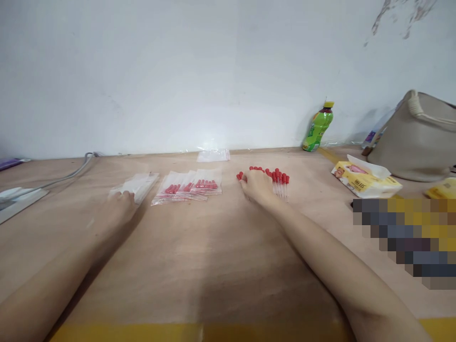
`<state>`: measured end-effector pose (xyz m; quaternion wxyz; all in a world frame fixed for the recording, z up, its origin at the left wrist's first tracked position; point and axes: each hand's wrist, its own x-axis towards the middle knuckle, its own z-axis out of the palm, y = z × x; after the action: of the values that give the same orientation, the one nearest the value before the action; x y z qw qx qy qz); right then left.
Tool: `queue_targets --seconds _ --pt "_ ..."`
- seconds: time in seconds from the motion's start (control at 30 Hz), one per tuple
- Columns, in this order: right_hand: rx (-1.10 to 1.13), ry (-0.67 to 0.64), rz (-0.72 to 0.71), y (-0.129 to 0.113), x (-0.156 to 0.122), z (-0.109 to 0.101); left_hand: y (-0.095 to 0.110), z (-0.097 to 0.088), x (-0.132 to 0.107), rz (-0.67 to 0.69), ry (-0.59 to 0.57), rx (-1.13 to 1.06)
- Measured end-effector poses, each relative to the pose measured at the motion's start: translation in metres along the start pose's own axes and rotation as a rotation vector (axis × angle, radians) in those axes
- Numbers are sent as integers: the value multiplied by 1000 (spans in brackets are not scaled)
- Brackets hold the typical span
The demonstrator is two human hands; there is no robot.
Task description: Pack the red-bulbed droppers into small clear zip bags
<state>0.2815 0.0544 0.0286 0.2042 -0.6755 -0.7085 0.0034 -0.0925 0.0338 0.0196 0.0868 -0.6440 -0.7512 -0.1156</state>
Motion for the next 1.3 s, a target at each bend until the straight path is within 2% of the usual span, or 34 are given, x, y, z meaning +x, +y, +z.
queue_targets --seconds 0.07,0.1,0.17,0.2,0.27,0.3,0.37,0.43,0.5,0.77,0.9,1.07,1.2,1.23,1.3 --pt "-72 -2 1 -1 1 6 14 -7 -6 45 123 0" --pt "-100 -8 4 -3 1 9 23 -10 -10 110 166 -20" --pt "-148 -22 24 -7 3 14 42 -14 -24 424 264 -172" --pt "-167 -22 37 -9 4 15 52 -15 -32 587 241 -229" --pt "-190 -15 73 -12 7 18 70 -15 -50 858 91 -284" --pt "-195 -14 94 -12 8 19 78 -15 -59 934 4 -295" --pt "-196 -21 137 -13 12 21 90 -12 -73 1004 -159 -312" --pt "-192 -31 157 -12 15 22 97 -8 -81 1028 -266 -336" --pt "-187 -28 165 -12 17 24 100 -4 -84 1027 -317 -357" --pt "-112 -59 254 -14 22 24 97 -2 -80 1024 -357 -433" --pt "53 -66 290 -13 21 17 96 -1 -81 1001 -328 -470" --pt "374 -191 166 -7 8 2 96 2 -82 989 -290 -495" --pt "852 -355 130 5 -15 -2 96 4 -82 975 -301 -469" --pt "1005 -358 147 9 -22 0 96 4 -82 976 -300 -470" --pt "1213 -262 212 16 -35 6 96 4 -82 974 -297 -474"
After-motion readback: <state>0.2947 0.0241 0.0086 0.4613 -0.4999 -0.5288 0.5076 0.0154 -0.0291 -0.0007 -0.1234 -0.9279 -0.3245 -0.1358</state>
